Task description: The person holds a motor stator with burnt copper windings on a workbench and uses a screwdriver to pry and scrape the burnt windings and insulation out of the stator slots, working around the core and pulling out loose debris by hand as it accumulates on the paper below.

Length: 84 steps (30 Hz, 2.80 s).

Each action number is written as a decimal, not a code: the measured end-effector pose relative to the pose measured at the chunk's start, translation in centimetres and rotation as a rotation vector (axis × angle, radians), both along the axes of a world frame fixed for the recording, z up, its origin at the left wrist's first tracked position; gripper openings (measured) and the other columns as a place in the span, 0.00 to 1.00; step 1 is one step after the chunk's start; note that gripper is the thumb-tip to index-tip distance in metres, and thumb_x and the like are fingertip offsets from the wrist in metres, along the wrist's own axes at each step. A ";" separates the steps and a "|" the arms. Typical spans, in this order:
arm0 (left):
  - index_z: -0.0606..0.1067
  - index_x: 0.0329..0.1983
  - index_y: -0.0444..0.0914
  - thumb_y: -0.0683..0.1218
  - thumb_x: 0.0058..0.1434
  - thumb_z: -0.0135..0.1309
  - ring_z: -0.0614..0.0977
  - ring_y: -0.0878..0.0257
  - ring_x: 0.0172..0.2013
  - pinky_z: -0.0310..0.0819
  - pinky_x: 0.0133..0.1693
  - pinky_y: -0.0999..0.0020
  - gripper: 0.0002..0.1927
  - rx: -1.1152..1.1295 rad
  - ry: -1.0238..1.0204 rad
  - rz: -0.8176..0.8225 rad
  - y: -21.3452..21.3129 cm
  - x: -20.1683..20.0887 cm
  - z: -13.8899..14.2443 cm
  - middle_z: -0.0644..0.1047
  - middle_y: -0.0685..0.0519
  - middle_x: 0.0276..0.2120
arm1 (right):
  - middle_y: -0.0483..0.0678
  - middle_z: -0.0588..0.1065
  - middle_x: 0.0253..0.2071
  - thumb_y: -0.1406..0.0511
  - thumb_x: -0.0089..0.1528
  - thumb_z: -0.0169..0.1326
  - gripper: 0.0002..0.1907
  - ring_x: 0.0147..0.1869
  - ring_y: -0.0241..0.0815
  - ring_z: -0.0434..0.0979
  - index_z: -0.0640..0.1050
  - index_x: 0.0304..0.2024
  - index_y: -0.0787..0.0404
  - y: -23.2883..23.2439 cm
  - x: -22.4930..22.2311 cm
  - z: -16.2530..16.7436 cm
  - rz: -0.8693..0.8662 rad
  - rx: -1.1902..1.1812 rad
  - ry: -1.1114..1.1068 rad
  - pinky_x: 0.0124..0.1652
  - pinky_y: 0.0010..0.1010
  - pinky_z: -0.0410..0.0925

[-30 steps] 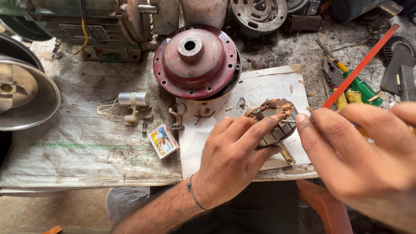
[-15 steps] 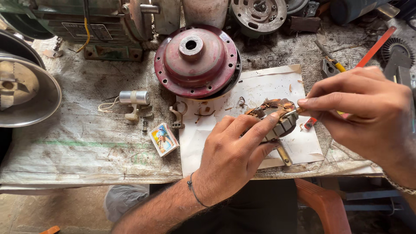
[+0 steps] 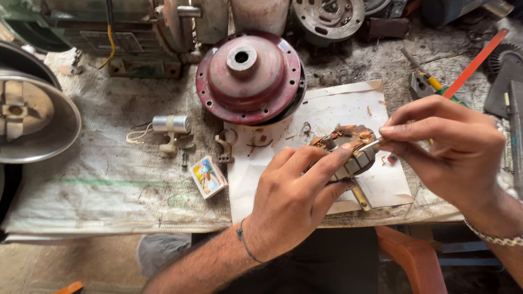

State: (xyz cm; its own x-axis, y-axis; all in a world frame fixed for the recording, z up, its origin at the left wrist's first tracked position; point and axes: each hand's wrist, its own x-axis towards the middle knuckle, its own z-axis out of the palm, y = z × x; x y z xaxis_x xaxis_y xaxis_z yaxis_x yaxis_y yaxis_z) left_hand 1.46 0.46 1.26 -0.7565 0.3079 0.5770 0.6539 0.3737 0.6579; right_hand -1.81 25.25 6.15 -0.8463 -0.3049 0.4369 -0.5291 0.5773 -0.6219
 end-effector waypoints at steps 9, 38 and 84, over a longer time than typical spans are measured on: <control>0.71 0.68 0.43 0.47 0.63 0.65 0.74 0.55 0.43 0.71 0.48 0.60 0.29 -0.009 -0.017 -0.004 0.0 -0.2 -0.1 0.75 0.53 0.43 | 0.46 0.79 0.38 0.70 0.56 0.66 0.17 0.43 0.43 0.80 0.80 0.47 0.58 0.8 1.3 3.9 -0.032 0.534 0.158 0.41 0.32 0.69; 0.65 0.68 0.35 0.44 0.56 0.68 0.74 0.50 0.47 0.68 0.51 0.55 0.38 0.042 -0.073 -0.033 -0.1 -0.2 0.1 0.73 0.46 0.49 | 0.50 0.75 0.42 0.74 0.51 0.67 0.24 0.44 0.50 0.74 0.84 0.51 0.55 -2.2 3.9 4.7 -0.086 0.765 0.343 0.40 0.38 0.70; 0.69 0.62 0.36 0.46 0.59 0.66 0.75 0.51 0.45 0.68 0.49 0.56 0.29 0.040 -0.050 -0.006 -0.1 0.1 0.0 0.75 0.49 0.48 | 0.44 0.77 0.41 0.66 0.47 0.62 0.24 0.46 0.47 0.75 0.86 0.49 0.55 -5.8 5.4 6.1 -0.172 1.210 0.478 0.44 0.39 0.67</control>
